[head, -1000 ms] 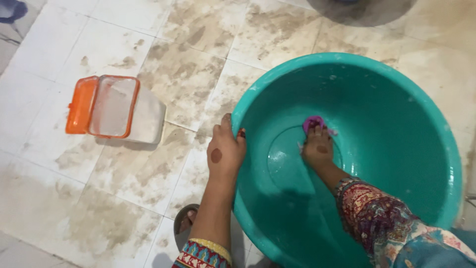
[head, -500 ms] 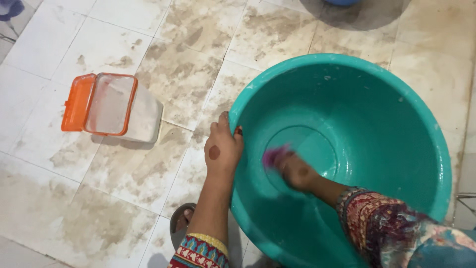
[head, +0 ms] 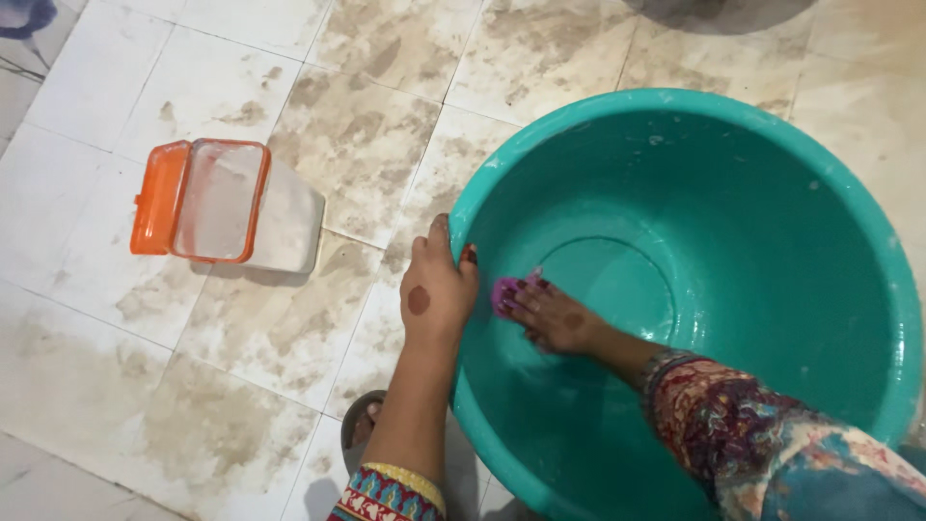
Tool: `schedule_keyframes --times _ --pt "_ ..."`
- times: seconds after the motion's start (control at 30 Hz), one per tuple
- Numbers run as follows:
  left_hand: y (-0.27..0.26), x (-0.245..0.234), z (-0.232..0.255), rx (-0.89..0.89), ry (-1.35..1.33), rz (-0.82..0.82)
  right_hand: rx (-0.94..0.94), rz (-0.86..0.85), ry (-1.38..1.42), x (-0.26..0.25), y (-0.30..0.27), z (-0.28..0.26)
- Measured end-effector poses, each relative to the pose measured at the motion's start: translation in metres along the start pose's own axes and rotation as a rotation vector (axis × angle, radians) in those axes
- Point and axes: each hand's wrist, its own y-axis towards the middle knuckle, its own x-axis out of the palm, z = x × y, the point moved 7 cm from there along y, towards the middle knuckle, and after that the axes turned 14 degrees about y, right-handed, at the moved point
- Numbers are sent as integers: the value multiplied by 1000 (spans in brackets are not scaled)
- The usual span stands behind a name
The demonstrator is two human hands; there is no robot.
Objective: The person scrubs the inside and outside of a large turquoise plastic tub with a purple cloth and then sets it down on the floor.
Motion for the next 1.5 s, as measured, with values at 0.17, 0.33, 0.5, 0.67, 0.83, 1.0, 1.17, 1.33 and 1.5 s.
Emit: schedule_keyframes --times 0.17,0.33,0.5,0.67,0.83,1.0,1.17,1.33,1.5 --pt "-2 -1 2 26 8 9 889 120 363 -11 -14 113" --pt "2 1 -2 -18 20 -60 430 -309 -263 -44 22 39" --pt "4 -1 3 13 -1 -28 -239 -638 398 -28 -19 -51" --pt "6 0 6 17 22 -34 95 -513 144 11 -10 27" --pt "4 0 7 55 19 -21 883 -538 -152 -40 -49 114" --pt "5 0 5 25 14 -28 640 -511 -95 -30 -72 36" --pt "9 2 5 45 21 -8 279 -523 79 10 -25 -47" --pt "4 2 4 75 25 13 945 -564 77 -35 -44 70" --pt "6 2 6 22 14 -31 662 -322 -131 -53 -83 34"
